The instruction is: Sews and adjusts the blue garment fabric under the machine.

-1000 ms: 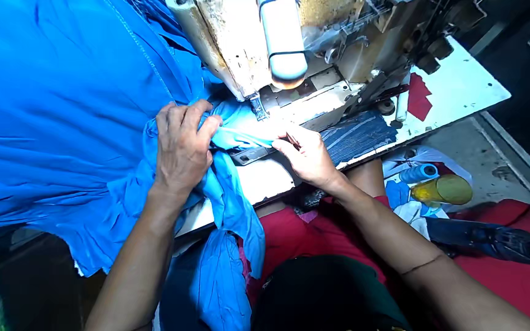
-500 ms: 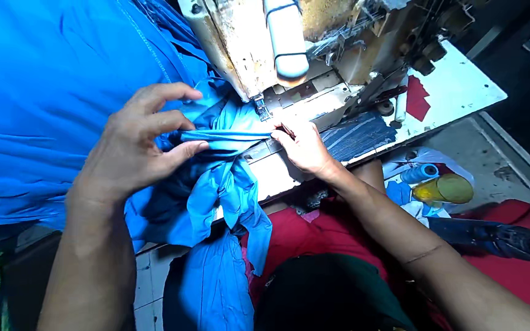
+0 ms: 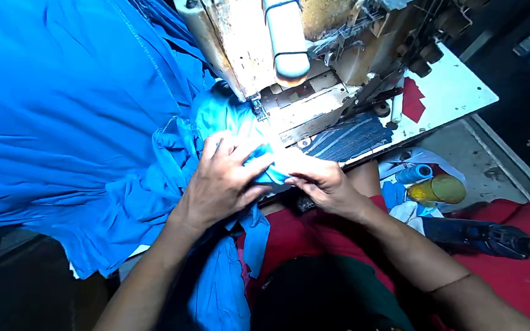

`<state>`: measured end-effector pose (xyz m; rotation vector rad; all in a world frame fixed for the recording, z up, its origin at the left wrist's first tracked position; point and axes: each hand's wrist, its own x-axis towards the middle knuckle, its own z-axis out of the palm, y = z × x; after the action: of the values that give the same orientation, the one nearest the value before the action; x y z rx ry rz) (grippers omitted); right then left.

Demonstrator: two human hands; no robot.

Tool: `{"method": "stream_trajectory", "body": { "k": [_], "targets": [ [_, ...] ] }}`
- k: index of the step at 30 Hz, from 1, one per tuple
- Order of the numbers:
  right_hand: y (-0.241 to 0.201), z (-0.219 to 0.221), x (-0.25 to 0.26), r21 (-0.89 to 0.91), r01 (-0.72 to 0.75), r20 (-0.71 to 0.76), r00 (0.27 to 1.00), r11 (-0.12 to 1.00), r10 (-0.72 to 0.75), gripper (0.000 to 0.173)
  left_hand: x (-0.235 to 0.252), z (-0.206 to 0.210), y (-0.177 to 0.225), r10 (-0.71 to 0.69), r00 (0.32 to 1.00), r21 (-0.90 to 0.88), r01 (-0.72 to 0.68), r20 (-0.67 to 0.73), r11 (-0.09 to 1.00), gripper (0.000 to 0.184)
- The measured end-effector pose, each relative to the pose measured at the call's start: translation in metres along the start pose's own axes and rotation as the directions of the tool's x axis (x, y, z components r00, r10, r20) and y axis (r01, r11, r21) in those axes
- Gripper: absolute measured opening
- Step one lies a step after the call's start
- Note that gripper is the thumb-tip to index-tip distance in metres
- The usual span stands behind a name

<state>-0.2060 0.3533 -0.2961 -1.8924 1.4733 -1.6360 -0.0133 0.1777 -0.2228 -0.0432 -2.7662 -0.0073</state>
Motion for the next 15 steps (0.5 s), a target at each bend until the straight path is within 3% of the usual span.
{"method": "stream_trajectory", "body": {
  "k": [2, 4, 11, 15],
  "targets": [
    [0.004, 0.001, -0.012, -0.017, -0.072, -0.032, 0.997, 0.997, 0.072, 0.013, -0.001, 0.010, -0.006, -0.038, 0.997, 0.136, 0.030, 0.063, 0.990, 0.026],
    [0.006, 0.002, -0.015, 0.000, -0.113, -0.053, 0.992, 0.994, 0.113, 0.013, -0.001, 0.013, -0.007, -0.068, 0.997, 0.171, 0.061, 0.039, 0.983, 0.020],
    [0.010, 0.009, 0.003, -0.037, -0.185, -0.113, 0.977, 0.982, 0.180, 0.013, 0.008, 0.009, -0.015, -0.114, 0.993, 0.200, 0.105, 0.036, 0.974, 0.021],
    [0.020, 0.013, 0.024, -0.024, -0.156, -0.145, 0.978, 0.987, 0.151, 0.010, 0.015, 0.006, -0.029, -0.118, 0.993, 0.186, 0.114, 0.010, 0.976, 0.018]
  ]
}}
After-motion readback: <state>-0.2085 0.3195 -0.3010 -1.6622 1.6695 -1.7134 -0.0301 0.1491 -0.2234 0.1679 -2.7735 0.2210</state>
